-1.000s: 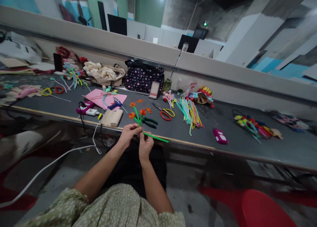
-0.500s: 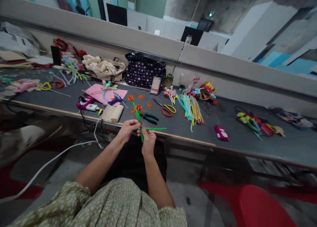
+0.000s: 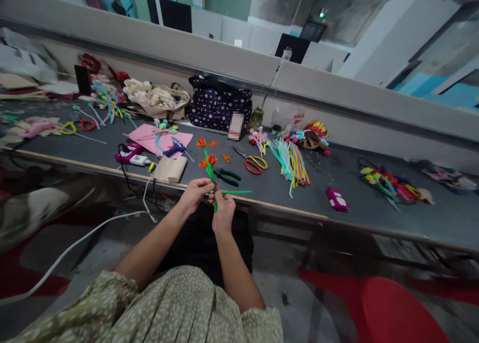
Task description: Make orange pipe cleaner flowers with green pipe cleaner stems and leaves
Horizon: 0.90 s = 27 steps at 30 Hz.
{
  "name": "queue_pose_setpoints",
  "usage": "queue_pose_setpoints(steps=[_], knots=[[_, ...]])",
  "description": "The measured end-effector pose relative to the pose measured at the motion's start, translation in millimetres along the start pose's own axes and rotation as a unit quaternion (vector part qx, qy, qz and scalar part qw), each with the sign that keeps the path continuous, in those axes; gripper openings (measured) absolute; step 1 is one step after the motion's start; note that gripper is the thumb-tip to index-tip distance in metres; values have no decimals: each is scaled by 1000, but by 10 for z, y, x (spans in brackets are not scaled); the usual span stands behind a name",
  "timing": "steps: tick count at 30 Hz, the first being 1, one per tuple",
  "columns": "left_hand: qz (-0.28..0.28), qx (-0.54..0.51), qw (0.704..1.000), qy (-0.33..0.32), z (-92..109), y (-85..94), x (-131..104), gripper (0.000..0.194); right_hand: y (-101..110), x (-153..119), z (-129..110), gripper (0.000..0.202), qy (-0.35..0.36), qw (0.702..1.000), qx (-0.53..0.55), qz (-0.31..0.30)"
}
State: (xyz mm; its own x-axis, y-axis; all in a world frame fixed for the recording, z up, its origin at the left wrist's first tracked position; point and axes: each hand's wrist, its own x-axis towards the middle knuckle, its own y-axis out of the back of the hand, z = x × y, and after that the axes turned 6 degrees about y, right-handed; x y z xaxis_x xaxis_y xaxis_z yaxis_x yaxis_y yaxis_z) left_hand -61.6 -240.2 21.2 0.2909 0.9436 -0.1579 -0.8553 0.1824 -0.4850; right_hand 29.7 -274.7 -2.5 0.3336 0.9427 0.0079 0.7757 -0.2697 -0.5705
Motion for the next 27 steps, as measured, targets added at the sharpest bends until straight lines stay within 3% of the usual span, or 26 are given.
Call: queue_pose_setpoints(steps=[3,8,16,20,27], knots=[[18,-9,999,-41,-43,25,21,35,-28,-2,37,20,87,995,-44,36],[55,10,997,-54,-108,62,28,33,30,9,54,24,164,976,-140,17],[81,50,992,-83,-64,-99,-18,28,152,-2,84,22,269,909,-319,-3],[92,56,991,-84,-52,-98,-13,29,175,-11,106,19,279,903,-326,-11],[65,68,990,-101,-35,-36,-2,27,133,-31,29,24,215,931,-293,-14]])
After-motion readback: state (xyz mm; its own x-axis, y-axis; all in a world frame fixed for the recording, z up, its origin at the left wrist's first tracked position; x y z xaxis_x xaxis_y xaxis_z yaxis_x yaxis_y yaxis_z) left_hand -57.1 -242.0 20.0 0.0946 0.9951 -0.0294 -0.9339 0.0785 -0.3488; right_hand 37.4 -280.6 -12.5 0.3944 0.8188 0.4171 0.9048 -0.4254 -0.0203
